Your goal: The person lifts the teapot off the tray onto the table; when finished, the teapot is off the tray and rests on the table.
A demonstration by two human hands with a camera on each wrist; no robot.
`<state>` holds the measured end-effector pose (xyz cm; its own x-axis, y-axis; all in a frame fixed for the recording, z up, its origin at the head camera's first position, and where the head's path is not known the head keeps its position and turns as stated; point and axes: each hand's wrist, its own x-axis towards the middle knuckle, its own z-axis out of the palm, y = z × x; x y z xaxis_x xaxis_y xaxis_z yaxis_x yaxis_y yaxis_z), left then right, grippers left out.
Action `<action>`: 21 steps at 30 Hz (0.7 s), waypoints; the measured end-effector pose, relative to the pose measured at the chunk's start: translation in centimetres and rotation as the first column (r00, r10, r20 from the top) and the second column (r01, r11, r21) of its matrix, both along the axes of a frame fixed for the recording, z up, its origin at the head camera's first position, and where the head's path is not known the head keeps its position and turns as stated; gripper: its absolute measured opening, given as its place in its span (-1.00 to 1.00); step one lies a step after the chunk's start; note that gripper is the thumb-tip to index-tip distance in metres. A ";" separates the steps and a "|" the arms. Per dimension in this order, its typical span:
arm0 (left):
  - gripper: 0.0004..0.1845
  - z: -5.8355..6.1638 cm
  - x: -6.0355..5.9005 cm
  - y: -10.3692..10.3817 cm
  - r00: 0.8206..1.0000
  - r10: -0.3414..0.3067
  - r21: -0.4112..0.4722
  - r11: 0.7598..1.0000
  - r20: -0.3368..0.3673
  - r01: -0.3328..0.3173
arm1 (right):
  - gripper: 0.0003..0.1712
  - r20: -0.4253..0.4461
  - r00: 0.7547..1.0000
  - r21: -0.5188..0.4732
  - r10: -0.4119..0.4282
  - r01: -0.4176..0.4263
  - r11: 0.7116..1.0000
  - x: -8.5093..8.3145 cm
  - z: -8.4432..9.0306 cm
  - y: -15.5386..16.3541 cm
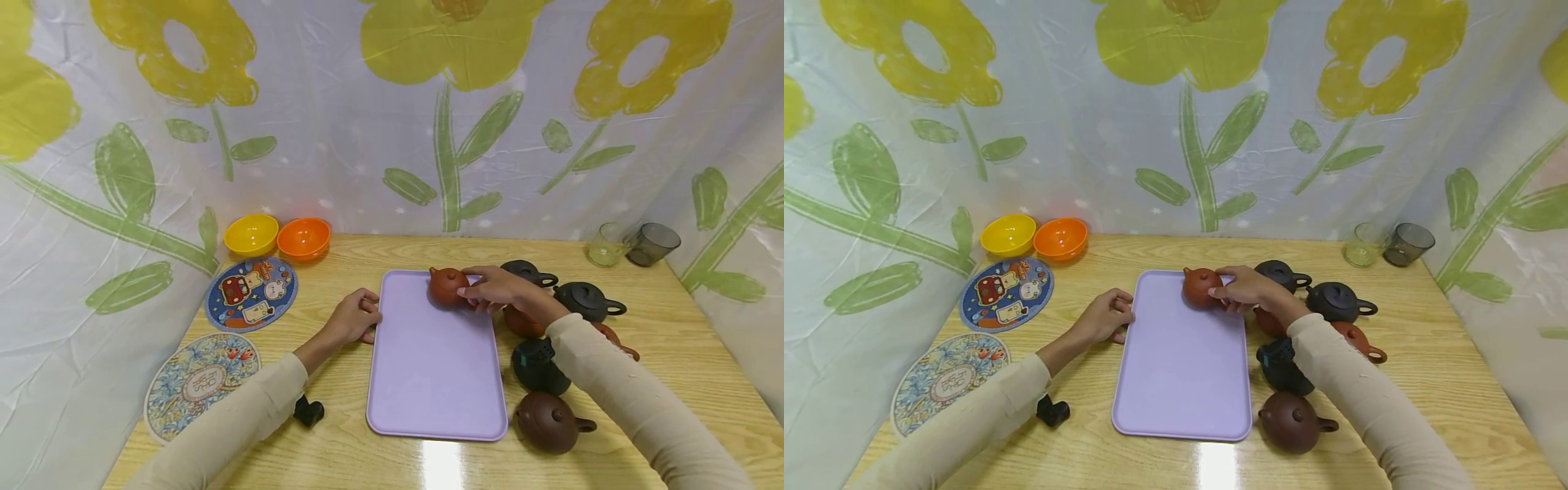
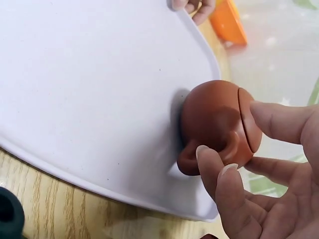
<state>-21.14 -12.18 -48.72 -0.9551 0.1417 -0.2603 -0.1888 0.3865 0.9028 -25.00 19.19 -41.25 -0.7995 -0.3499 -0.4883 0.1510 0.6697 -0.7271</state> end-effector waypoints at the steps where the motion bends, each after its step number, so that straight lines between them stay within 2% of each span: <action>1: -0.61 0.0 0.0 0.0 1.000 0.001 0.001 1.000 0.000 -0.001 | -0.14 -0.001 1.000 0.002 -0.006 0.006 1.000 0.0 0.0 0.0; 12: -0.61 0.0 0.0 0.0 1.000 -0.001 0.001 1.000 -0.007 0.001 | -0.22 0.008 0.999 0.051 -0.040 0.040 0.998 0.7 0.0 0.1; 21: -0.61 -0.1 -0.1 0.0 1.000 -0.003 0.001 1.000 -0.006 0.003 | -0.55 -0.020 0.999 0.093 -0.029 0.031 0.995 1.2 0.3 0.0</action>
